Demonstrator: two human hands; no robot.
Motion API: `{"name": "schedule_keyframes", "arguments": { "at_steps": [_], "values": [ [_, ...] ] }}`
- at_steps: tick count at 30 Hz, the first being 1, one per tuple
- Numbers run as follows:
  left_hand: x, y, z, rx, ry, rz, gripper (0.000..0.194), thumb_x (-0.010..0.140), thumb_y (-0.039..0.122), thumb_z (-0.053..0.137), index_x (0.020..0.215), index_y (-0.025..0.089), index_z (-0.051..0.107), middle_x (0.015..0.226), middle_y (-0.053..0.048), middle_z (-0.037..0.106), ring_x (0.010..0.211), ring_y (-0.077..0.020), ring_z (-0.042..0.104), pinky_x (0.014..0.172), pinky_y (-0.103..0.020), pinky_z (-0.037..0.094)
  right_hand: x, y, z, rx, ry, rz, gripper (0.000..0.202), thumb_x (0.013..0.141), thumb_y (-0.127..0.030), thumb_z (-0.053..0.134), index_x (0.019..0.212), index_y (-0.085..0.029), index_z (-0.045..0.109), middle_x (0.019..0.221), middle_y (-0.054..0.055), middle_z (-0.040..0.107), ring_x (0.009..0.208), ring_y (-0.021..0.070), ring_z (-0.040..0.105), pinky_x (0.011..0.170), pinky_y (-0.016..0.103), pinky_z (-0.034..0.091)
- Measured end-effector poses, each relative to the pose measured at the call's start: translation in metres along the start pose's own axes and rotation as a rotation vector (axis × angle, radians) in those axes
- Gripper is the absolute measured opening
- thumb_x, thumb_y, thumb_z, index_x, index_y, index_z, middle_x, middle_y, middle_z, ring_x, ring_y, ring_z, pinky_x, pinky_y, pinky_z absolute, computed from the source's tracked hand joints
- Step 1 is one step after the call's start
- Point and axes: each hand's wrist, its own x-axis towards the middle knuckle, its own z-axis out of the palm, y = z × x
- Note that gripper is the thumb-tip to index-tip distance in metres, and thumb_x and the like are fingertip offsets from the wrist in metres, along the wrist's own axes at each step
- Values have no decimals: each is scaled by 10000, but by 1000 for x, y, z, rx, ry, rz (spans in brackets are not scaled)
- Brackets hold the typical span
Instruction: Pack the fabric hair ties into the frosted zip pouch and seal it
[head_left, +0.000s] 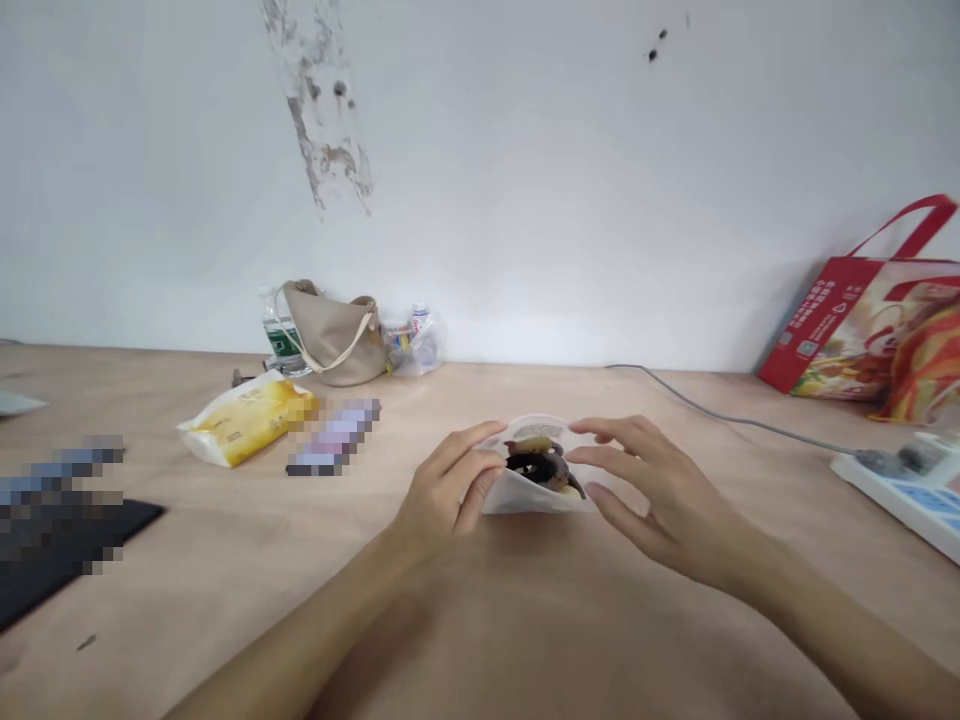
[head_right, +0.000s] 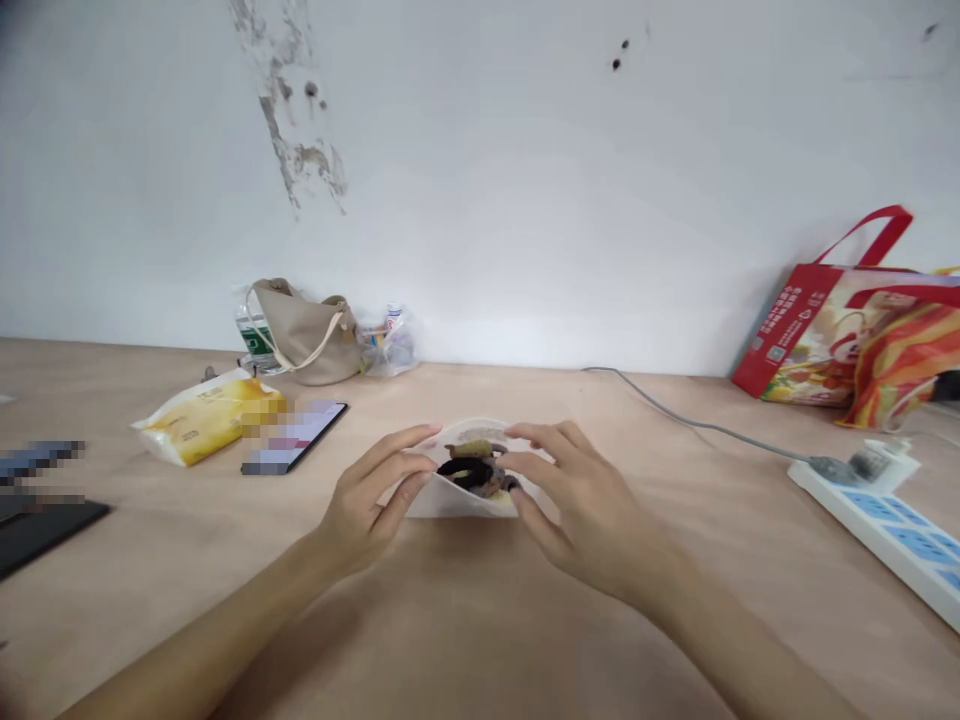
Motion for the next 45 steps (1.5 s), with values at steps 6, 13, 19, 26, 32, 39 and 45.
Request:
{"name": "schedule_keyframes", "arguments": {
  "at_steps": [6,13,19,26,32,39,45],
  "values": [
    [4,-7,-4,-53,41,-95,130,894,136,502,894,173,626,1119,-100,618,1013,-184,606,867,-312,506,-19,27,-8,-62,-166,57,140,908,-255,505,955,-211,629,1106,101,635,1010,237,586,832,431,487],
    [13,-4,-24,-150,-45,-242,163,873,218,553,779,196,684,922,-63,667,856,-165,642,761,-270,528,-12,13,-30,132,-197,106,194,947,-232,427,867,-214,603,858,48,652,809,186,610,705,320,490],
    [0,4,-28,-518,-69,-725,476,680,266,738,1119,211,563,887,-45,703,744,-182,675,628,-277,560,-17,3,-35,229,-217,150,218,929,-196,416,838,-225,611,810,28,662,721,158,621,633,267,487],
    [0,6,-26,-593,-84,-945,345,563,278,800,846,163,641,637,2,686,588,-162,647,558,-252,534,-28,12,-35,160,-132,389,346,858,-188,480,1183,-305,494,695,-52,638,601,147,620,523,233,483],
    [5,13,-30,-592,-106,-821,212,717,391,673,696,180,687,617,-17,673,528,-147,607,499,-259,535,-28,10,-38,52,-191,378,322,844,-170,457,1108,-306,581,834,-18,709,715,183,670,593,293,526],
    [2,29,-31,-390,-121,-660,119,798,303,602,762,210,668,695,3,662,624,-141,610,536,-216,500,12,-50,-31,-64,50,64,323,853,-263,507,1172,-221,542,1151,87,642,1021,254,604,830,419,492],
    [2,43,-35,-284,-130,-498,153,847,233,510,716,205,584,659,24,598,619,-128,563,615,-232,472,58,-73,6,-182,-187,-57,63,839,-165,569,798,-203,597,747,9,674,730,202,622,825,404,391]
  ]
}}
